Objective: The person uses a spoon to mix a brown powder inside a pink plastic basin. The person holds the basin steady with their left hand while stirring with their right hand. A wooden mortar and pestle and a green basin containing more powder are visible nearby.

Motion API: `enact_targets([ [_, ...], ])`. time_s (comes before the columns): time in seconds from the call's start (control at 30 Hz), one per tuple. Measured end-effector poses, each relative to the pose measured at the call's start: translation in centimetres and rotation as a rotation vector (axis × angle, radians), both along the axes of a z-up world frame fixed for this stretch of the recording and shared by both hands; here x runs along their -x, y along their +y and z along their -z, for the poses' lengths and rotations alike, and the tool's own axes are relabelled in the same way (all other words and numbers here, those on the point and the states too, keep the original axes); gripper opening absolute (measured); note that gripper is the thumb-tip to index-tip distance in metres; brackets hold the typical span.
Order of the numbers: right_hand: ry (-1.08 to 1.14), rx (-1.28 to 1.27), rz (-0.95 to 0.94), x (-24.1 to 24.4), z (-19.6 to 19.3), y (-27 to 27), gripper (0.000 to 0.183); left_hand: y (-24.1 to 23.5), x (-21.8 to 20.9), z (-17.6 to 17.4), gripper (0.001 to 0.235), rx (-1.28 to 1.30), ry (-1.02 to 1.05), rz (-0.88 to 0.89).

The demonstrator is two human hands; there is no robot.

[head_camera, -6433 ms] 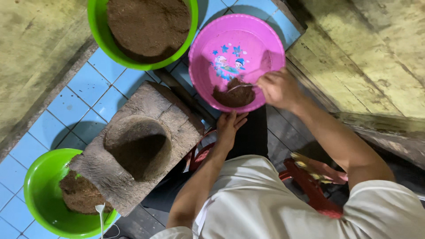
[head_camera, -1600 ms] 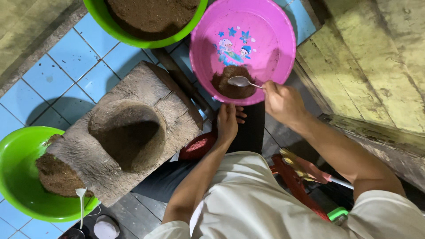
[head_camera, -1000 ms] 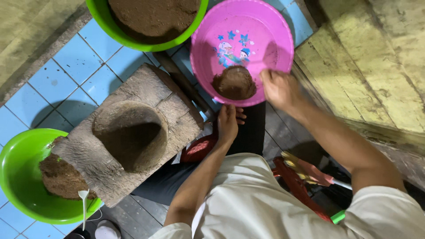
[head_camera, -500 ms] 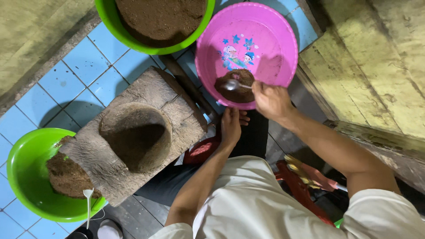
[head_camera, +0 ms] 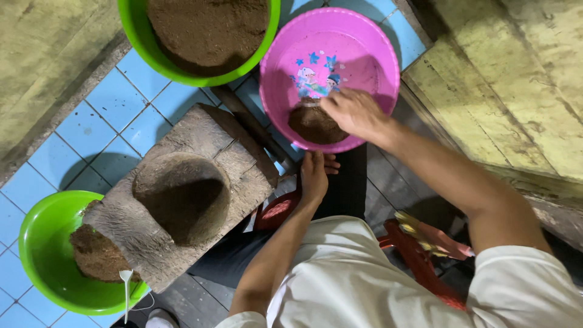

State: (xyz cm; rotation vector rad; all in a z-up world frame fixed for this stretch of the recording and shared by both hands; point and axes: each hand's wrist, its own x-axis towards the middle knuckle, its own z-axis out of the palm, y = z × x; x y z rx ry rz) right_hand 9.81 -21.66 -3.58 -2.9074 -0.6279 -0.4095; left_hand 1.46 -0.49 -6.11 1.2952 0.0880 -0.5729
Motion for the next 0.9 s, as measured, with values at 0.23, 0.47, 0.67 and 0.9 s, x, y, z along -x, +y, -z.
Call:
enact_targets([
  [0.23,-0.006,0.102,-0.032,6.5,-3.1,-4.7,0.013,-0.1,0.4,3.1,0.029,0.039,0.058,-0.017],
  [0.47,0.144,0.202,0.374,9.8,-7.5,-4.0,0.009,0.0,0.0,1.3,0.032,-0.008,0.029,0.012],
  [0.67,0.413,-0.126,0.433,10.7,-6.2,-0.2,0.016,-0.3,0.3,2.1,0.031,-0.032,0.027,0.025],
  [0.9,0.594,-0.535,0.534,7.3,-5.9,1.3,0.011,-0.1,0.2,1.4,0.037,0.0,0.017,0.003],
])
